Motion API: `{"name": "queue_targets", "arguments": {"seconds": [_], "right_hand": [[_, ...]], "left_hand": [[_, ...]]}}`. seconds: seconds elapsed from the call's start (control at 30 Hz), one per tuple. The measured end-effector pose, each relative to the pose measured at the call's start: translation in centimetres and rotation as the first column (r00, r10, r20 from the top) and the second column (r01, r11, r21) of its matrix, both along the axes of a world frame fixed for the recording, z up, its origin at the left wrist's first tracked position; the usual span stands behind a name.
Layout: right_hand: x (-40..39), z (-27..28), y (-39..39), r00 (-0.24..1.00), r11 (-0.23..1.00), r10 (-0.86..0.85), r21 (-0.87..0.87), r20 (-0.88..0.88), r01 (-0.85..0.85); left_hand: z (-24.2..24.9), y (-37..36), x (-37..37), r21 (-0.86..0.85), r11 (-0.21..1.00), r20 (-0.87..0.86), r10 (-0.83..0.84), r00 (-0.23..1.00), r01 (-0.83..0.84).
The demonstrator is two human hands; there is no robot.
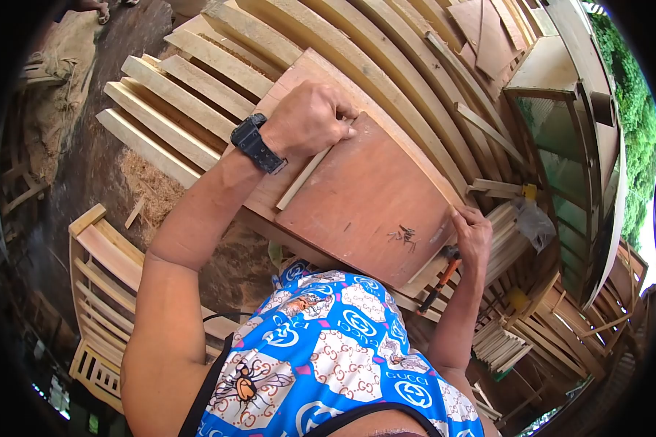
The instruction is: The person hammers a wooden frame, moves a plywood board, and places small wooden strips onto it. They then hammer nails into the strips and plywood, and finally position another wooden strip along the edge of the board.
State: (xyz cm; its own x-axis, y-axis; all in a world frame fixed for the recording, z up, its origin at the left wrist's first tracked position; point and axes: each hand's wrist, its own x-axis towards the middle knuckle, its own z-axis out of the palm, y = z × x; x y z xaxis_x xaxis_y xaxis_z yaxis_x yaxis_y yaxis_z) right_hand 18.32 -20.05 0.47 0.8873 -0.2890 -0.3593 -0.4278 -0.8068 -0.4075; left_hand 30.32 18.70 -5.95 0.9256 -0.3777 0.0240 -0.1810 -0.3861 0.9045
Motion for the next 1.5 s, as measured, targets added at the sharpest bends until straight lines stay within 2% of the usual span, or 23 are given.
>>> {"name": "queue_targets", "arguments": {"seconds": [0.37, 0.43, 0.57, 0.67, 0.73, 0.9, 1.1, 1.17, 1.2, 1.27, 1.33, 1.4, 1.43, 1.5], "right_hand": [[0.3, 0.4, 0.6, 1.0, 1.0, 0.007, -0.019, -0.023, -0.007], [0.3, 0.5, 0.8, 1.0, 1.0, 0.001, -0.024, -0.013, -0.001], [0.2, -0.3, 0.0, 0.999, 0.996, 0.04, -0.083, -0.023, -0.042], [-0.2, -1.3, -0.5, 0.998, 0.994, 0.057, -0.091, 0.03, -0.054], [-0.3, -1.2, 0.0, 0.998, 0.993, 0.052, -0.106, 0.042, -0.047], [-0.6, -1.3, 1.2, 0.995, 0.981, 0.059, -0.191, 0.077, -0.044], [-0.9, -0.9, 1.8, 0.996, 0.975, 0.034, -0.223, 0.086, -0.014], [-0.9, -0.7, 2.0, 0.995, 0.974, 0.027, -0.226, 0.093, -0.005], [-1.0, -0.9, 2.0, 0.996, 0.975, 0.015, -0.223, 0.091, 0.005], [-1.1, -1.2, 1.5, 0.989, 0.969, 0.094, -0.24, 0.117, -0.064], [-1.2, -1.7, 0.6, 0.984, 0.964, 0.149, -0.237, 0.101, -0.122], [-2.1, -1.1, 0.1, 0.972, 0.971, 0.188, -0.176, 0.144, -0.161], [-2.9, -0.7, 0.3, 0.94, 0.984, 0.151, -0.14, 0.306, -0.112], [-4.5, -0.4, -0.9, 0.86, 0.973, 0.198, -0.198, 0.47, -0.116]], "left_hand": [[0.2, 0.0, 0.6, 0.075, 0.996, -0.011, -0.052, 0.999, 0.053], [0.6, -0.3, 0.4, 0.051, 0.999, -0.114, -0.014, 0.993, 0.02], [1.8, -1.0, 0.6, 0.112, 0.994, -0.148, 0.018, 0.989, -0.001], [2.0, -1.0, 1.2, 0.161, 0.986, -0.093, -0.028, 0.995, 0.043], [2.1, -0.8, 2.1, 0.254, 0.953, -0.112, -0.141, 0.984, 0.166], [2.8, -0.3, 3.1, 0.318, 0.908, -0.145, -0.239, 0.96, 0.274], [1.6, -0.6, 2.9, 0.289, 0.922, -0.095, -0.238, 0.967, 0.256], [2.2, -0.9, 2.7, 0.235, 0.938, -0.237, -0.201, 0.951, 0.256], [2.4, -0.9, 2.8, 0.237, 0.934, -0.239, -0.211, 0.948, 0.268], [2.7, -1.1, 3.0, 0.269, 0.917, -0.276, -0.22, 0.936, 0.295], [1.9, -0.7, 3.3, 0.226, 0.923, -0.262, -0.25, 0.932, 0.311], [1.1, -0.5, 3.2, 0.182, 0.94, -0.23, -0.244, 0.942, 0.288], [1.0, -0.5, 3.1, 0.176, 0.946, -0.222, -0.232, 0.947, 0.273], [1.5, -0.4, 3.0, 0.178, 0.943, -0.225, -0.239, 0.945, 0.281]]}}
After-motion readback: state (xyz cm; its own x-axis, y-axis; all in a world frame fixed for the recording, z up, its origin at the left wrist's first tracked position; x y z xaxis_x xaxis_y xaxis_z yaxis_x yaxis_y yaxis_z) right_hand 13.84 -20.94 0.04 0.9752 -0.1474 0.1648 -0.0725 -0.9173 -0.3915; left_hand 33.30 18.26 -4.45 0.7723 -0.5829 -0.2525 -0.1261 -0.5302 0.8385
